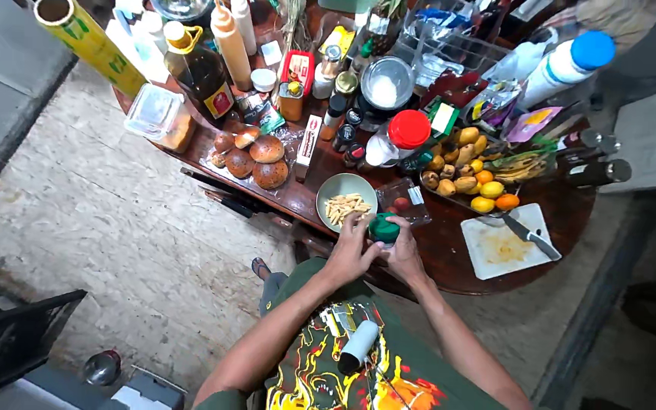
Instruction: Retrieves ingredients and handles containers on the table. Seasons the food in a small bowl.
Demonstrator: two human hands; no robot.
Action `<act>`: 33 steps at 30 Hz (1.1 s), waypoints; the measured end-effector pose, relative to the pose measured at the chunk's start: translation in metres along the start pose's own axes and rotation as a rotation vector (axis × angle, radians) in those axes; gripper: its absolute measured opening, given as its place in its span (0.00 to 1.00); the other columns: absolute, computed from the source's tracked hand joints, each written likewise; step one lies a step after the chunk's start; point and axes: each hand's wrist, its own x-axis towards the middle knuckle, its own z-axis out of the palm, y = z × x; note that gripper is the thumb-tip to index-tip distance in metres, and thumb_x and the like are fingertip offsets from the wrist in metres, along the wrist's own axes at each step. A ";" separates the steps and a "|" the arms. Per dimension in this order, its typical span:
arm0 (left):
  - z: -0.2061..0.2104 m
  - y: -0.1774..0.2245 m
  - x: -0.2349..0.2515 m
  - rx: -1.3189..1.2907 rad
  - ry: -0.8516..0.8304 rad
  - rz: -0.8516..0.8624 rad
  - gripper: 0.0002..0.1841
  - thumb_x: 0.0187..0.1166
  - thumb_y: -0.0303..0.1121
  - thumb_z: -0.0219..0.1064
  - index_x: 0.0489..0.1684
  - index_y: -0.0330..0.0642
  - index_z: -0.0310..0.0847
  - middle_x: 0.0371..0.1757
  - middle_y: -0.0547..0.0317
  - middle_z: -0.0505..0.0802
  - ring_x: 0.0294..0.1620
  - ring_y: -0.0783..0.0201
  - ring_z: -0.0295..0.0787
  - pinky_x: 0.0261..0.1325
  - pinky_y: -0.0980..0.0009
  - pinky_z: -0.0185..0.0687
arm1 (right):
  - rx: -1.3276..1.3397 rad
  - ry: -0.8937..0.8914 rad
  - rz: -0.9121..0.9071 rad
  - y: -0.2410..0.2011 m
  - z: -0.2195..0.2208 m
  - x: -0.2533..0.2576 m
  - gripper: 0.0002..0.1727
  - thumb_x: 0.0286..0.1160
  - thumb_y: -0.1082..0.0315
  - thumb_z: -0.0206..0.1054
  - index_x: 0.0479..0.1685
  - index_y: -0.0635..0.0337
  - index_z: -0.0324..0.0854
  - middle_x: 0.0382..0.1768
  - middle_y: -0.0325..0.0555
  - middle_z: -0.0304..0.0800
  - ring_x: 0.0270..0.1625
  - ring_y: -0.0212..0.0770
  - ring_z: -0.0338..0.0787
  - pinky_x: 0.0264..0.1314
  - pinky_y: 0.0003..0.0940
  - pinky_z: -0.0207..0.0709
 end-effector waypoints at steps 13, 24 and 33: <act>-0.063 -0.107 -0.074 -0.034 0.502 -0.275 0.24 0.88 0.42 0.60 0.79 0.42 0.72 0.75 0.48 0.82 0.70 0.59 0.85 0.68 0.59 0.87 | -0.150 -0.265 0.134 0.036 0.010 0.043 0.46 0.61 0.56 0.83 0.82 0.58 0.64 0.74 0.63 0.77 0.70 0.56 0.85 0.72 0.55 0.82; -0.056 -0.149 -0.121 -0.076 0.613 -0.415 0.25 0.86 0.42 0.61 0.78 0.41 0.71 0.74 0.46 0.82 0.65 0.59 0.87 0.60 0.62 0.89 | -0.236 -0.462 0.129 0.056 0.045 0.053 0.47 0.57 0.60 0.85 0.82 0.53 0.66 0.75 0.63 0.77 0.69 0.59 0.86 0.71 0.56 0.82; -0.063 -0.154 -0.119 -0.050 0.612 -0.406 0.25 0.87 0.43 0.62 0.79 0.41 0.71 0.73 0.46 0.82 0.65 0.59 0.87 0.62 0.61 0.88 | -0.298 -0.477 0.130 0.063 0.051 0.044 0.47 0.57 0.61 0.85 0.83 0.54 0.66 0.74 0.64 0.77 0.68 0.61 0.86 0.68 0.56 0.83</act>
